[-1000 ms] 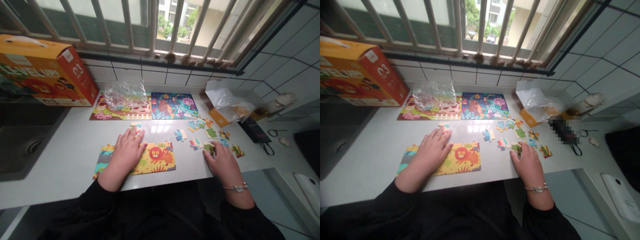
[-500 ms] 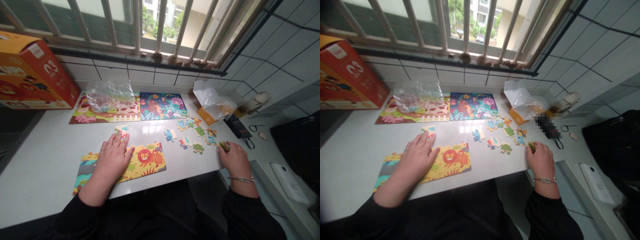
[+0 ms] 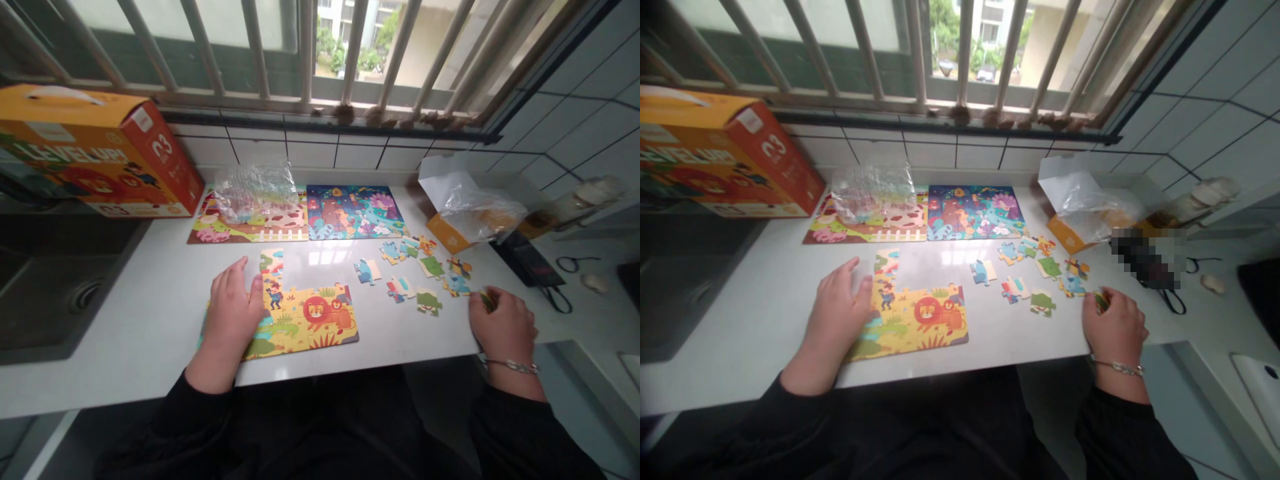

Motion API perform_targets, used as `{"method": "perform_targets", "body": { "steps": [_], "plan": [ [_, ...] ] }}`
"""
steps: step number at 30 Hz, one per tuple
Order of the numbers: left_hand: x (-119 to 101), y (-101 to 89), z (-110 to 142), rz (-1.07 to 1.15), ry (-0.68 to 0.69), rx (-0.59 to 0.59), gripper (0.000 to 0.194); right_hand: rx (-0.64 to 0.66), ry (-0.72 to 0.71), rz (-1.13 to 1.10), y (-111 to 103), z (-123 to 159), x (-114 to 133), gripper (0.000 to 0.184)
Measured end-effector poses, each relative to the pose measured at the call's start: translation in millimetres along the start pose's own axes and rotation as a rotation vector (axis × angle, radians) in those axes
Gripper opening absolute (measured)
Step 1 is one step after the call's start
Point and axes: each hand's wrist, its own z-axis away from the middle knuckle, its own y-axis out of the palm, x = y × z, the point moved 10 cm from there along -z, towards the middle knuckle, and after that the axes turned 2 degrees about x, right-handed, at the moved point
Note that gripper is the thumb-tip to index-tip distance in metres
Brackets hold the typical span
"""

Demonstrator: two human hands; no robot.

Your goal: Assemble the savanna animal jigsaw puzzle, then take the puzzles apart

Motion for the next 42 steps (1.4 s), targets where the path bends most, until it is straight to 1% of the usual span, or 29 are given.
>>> {"method": "perform_targets", "body": {
  "steps": [2, 4, 6, 8, 10, 12, 15, 17, 19, 21, 24, 28, 31, 33, 35, 37, 42],
  "plan": [
    [2, -6.0, -2, 0.008, 0.058, -0.014, 0.051, -0.016, 0.008, -0.012, -1, 1, 1, 0.058],
    [-5, -4.8, -2, 0.019, 0.158, 0.015, 0.048, -0.03, 0.003, -0.024, -3, 2, 2, 0.055],
    [-16, 2.9, 1, 0.021, 0.25, 0.077, 0.048, -0.038, 0.002, -0.037, -5, 3, 4, 0.052],
    [-24, 13.6, 4, 0.01, 0.301, 0.151, 0.048, -0.039, 0.005, -0.05, -6, 4, 6, 0.052],
    [-27, 23.0, 7, -0.014, 0.315, 0.209, 0.048, -0.035, 0.003, -0.062, -7, 4, 8, 0.053],
    [-27, 28.6, 8, -0.039, 0.315, 0.238, 0.049, -0.03, 0.001, -0.071, -6, 4, 9, 0.054],
    [-24, 31.4, 9, -0.063, 0.319, 0.24, 0.052, -0.041, -0.016, -0.074, -6, 3, 9, 0.053],
    [-23, 32.0, 9, -0.066, 0.327, 0.237, 0.053, -0.077, -0.079, -0.09, -9, 3, 14, 0.049],
    [-23, 32.5, 9, -0.066, 0.332, 0.233, 0.054, -0.118, -0.199, -0.126, -13, 2, 27, 0.043],
    [-23, 32.9, 8, -0.068, 0.332, 0.232, 0.054, -0.138, -0.333, -0.176, -18, 1, 46, 0.038],
    [-23, 33.0, 8, -0.064, 0.324, 0.23, 0.054, -0.09, -0.507, -0.234, -16, -7, 85, 0.034],
    [-23, 32.5, 7, -0.047, 0.315, 0.225, 0.053, 0.041, -0.678, -0.215, 3, -24, 142, 0.042],
    [-22, 32.3, 7, -0.043, 0.317, 0.222, 0.053, 0.152, -0.764, -0.147, 27, -31, 172, 0.049],
    [-22, 32.1, 7, -0.04, 0.316, 0.222, 0.053, 0.209, -0.794, -0.103, 40, -28, 182, 0.052],
    [-22, 31.7, 7, -0.038, 0.311, 0.224, 0.053, 0.243, -0.816, -0.086, 48, -21, 186, 0.054],
    [-22, 31.3, 7, -0.036, 0.309, 0.225, 0.052, 0.261, -0.832, -0.083, 49, -11, 188, 0.055],
    [-22, 31.6, 7, -0.042, 0.313, 0.229, 0.054, 0.285, -0.855, -0.082, 45, 13, 198, 0.055]
  ]
}}
